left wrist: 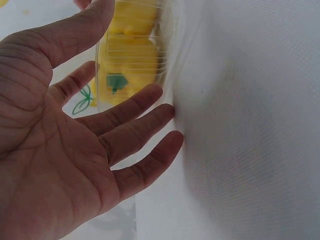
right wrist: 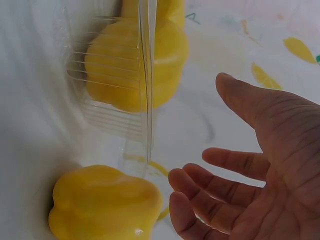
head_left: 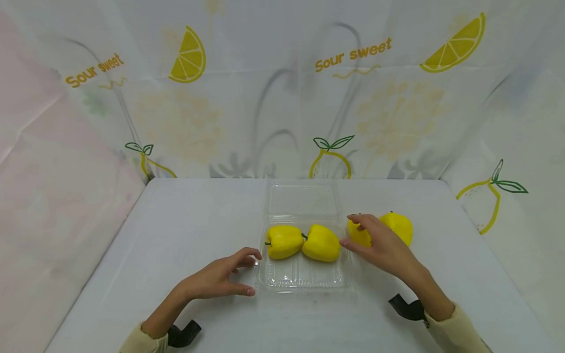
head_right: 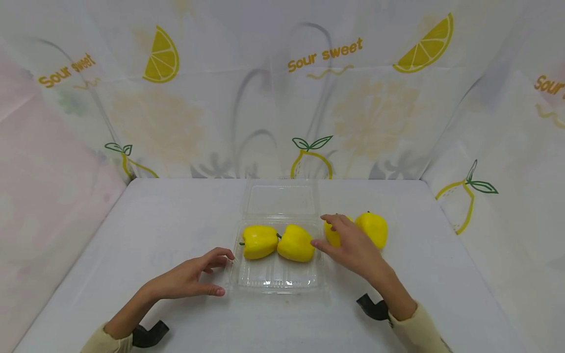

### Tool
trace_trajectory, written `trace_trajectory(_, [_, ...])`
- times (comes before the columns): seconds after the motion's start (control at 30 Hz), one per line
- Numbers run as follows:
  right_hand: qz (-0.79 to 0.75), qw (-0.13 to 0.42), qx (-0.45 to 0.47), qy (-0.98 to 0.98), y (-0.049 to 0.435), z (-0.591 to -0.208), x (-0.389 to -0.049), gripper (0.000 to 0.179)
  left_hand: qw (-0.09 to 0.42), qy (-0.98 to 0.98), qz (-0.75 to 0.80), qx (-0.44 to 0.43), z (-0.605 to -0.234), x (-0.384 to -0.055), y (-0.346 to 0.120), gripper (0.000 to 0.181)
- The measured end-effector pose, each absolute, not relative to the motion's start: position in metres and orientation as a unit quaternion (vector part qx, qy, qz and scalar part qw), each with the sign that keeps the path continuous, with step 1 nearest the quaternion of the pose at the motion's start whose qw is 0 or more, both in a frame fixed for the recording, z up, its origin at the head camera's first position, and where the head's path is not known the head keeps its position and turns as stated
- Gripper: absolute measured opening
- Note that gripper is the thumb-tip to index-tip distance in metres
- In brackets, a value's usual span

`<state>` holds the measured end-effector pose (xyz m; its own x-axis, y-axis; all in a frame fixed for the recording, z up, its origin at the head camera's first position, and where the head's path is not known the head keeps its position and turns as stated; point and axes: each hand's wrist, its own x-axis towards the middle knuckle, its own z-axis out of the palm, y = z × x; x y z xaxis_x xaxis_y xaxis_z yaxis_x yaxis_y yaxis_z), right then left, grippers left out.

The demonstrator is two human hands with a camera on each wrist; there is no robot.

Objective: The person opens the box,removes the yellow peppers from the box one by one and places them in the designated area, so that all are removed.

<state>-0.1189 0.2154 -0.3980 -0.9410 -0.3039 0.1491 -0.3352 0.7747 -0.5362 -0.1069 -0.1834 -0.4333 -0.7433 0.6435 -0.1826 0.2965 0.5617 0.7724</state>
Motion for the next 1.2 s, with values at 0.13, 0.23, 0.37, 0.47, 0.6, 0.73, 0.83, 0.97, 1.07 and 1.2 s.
trace_trajectory(0.13, [0.287,0.019,0.183,-0.940,0.211,-0.400,-0.120,0.068,0.228,0.854,0.377,0.276,-0.433,-0.107,-0.184,0.066])
trace_trajectory(0.23, [0.286,0.018,0.196,-0.938,0.208,-0.402,-0.121,0.068,0.228,0.854,0.377,0.275,-0.433,-0.107,-0.184,0.066])
trace_trajectory(0.37, [0.286,0.020,0.208,-0.935,0.204,-0.404,-0.121,0.067,0.230,0.854,0.379,0.271,-0.432,-0.106,-0.184,0.066])
trace_trajectory(0.47, [0.284,0.022,0.216,-0.934,0.201,-0.406,-0.122,0.066,0.231,0.853,0.382,0.269,-0.432,-0.106,-0.183,0.066])
trace_trajectory(0.6, [0.280,0.017,0.221,-0.934,0.198,-0.407,-0.122,0.066,0.232,0.854,0.381,0.266,-0.432,-0.105,-0.183,0.066])
trace_trajectory(0.73, [0.279,0.009,0.227,-0.933,0.194,-0.407,-0.123,0.066,0.232,0.856,0.379,0.264,-0.432,-0.105,-0.184,0.066])
trace_trajectory(0.83, [0.276,0.004,0.229,-0.934,0.191,-0.408,-0.124,0.067,0.233,0.855,0.380,0.264,-0.432,-0.105,-0.184,0.066])
trace_trajectory(0.97, [0.274,-0.003,0.227,-0.934,0.187,-0.408,-0.124,0.067,0.232,0.855,0.380,0.267,-0.432,-0.106,-0.184,0.066])
trace_trajectory(1.07, [0.269,-0.005,0.228,-0.936,0.186,-0.408,-0.125,0.068,0.232,0.853,0.382,0.269,-0.432,-0.106,-0.184,0.067])
trace_trajectory(1.2, [0.266,-0.005,0.237,-0.934,0.184,-0.409,-0.126,0.069,0.235,0.851,0.385,0.270,-0.432,-0.106,-0.184,0.068])
